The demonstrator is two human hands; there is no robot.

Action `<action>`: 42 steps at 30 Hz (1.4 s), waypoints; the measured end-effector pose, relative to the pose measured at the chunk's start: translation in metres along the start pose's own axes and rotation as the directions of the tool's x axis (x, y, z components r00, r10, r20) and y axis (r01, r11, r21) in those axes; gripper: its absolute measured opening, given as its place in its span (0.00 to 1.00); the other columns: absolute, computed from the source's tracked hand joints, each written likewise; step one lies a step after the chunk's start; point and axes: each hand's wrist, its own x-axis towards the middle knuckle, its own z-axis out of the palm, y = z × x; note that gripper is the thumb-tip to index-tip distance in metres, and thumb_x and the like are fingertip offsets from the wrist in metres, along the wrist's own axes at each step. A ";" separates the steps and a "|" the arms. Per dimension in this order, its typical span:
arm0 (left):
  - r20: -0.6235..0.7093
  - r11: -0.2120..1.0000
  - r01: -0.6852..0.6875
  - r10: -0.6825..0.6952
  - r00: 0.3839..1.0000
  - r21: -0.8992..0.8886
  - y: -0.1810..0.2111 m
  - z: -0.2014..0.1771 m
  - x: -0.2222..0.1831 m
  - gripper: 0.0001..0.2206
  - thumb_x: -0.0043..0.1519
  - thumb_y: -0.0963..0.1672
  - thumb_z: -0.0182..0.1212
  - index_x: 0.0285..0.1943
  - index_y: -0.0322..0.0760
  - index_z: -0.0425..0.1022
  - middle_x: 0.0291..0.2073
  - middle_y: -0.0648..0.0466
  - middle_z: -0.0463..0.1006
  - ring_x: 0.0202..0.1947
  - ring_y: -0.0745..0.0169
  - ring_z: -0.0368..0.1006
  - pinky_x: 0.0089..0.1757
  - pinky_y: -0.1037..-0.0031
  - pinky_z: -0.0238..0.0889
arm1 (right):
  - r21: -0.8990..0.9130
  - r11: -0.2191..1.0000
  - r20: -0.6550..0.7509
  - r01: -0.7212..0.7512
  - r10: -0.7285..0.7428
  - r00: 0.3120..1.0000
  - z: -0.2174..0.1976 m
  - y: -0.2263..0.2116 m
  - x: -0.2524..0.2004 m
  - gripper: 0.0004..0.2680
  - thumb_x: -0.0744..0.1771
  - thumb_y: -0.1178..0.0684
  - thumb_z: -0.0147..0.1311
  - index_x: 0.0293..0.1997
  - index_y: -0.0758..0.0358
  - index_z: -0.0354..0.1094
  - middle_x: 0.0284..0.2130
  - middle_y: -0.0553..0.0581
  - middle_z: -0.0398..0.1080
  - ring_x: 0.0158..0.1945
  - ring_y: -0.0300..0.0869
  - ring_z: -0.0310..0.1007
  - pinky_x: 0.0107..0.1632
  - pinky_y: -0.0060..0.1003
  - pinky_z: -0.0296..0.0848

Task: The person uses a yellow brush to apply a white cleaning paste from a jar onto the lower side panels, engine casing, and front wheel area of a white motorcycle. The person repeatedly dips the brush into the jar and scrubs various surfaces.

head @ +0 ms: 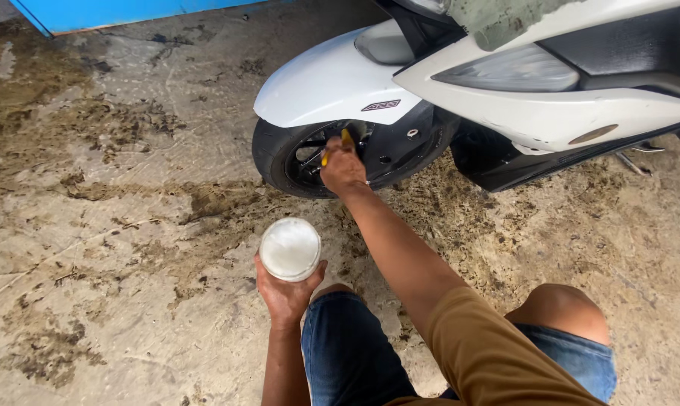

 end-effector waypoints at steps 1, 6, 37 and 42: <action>0.008 0.997 0.057 -0.057 0.998 -0.049 0.003 -0.003 0.001 0.42 0.42 0.43 0.83 0.65 0.32 0.59 0.55 0.47 0.73 0.54 0.56 0.75 0.52 0.67 0.76 | 0.002 1.000 0.120 -0.013 0.013 0.993 0.009 0.003 0.003 0.12 0.69 0.54 0.44 0.59 0.64 0.57 0.32 0.62 0.73 0.32 0.45 0.81 0.29 0.35 0.80; -0.002 0.999 0.023 -0.023 1.000 -0.035 0.008 0.007 0.012 0.43 0.44 0.41 0.82 0.68 0.30 0.58 0.56 0.45 0.74 0.54 0.54 0.76 0.52 0.63 0.76 | 0.198 0.979 -0.108 -0.041 0.063 0.992 0.022 0.018 0.012 0.10 0.69 0.53 0.45 0.56 0.59 0.61 0.35 0.64 0.75 0.32 0.46 0.80 0.34 0.41 0.79; -0.017 0.992 0.070 -0.069 0.997 0.109 0.067 0.007 0.100 0.40 0.41 0.44 0.83 0.63 0.26 0.66 0.51 0.49 0.79 0.50 0.62 0.77 0.49 0.71 0.75 | -0.160 0.967 -0.267 0.200 -0.238 0.934 0.011 -0.001 -0.049 0.17 0.58 0.51 0.56 0.51 0.57 0.62 0.45 0.72 0.70 0.43 0.63 0.76 0.39 0.55 0.77; 0.071 0.993 0.086 -0.092 0.993 0.079 0.050 -0.014 0.122 0.39 0.42 0.45 0.83 0.62 0.26 0.67 0.51 0.48 0.79 0.50 0.61 0.76 0.50 0.71 0.74 | 0.010 0.995 0.012 0.100 -0.100 0.995 0.017 -0.004 -0.036 0.12 0.70 0.42 0.45 0.52 0.56 0.66 0.43 0.69 0.73 0.41 0.61 0.78 0.43 0.57 0.77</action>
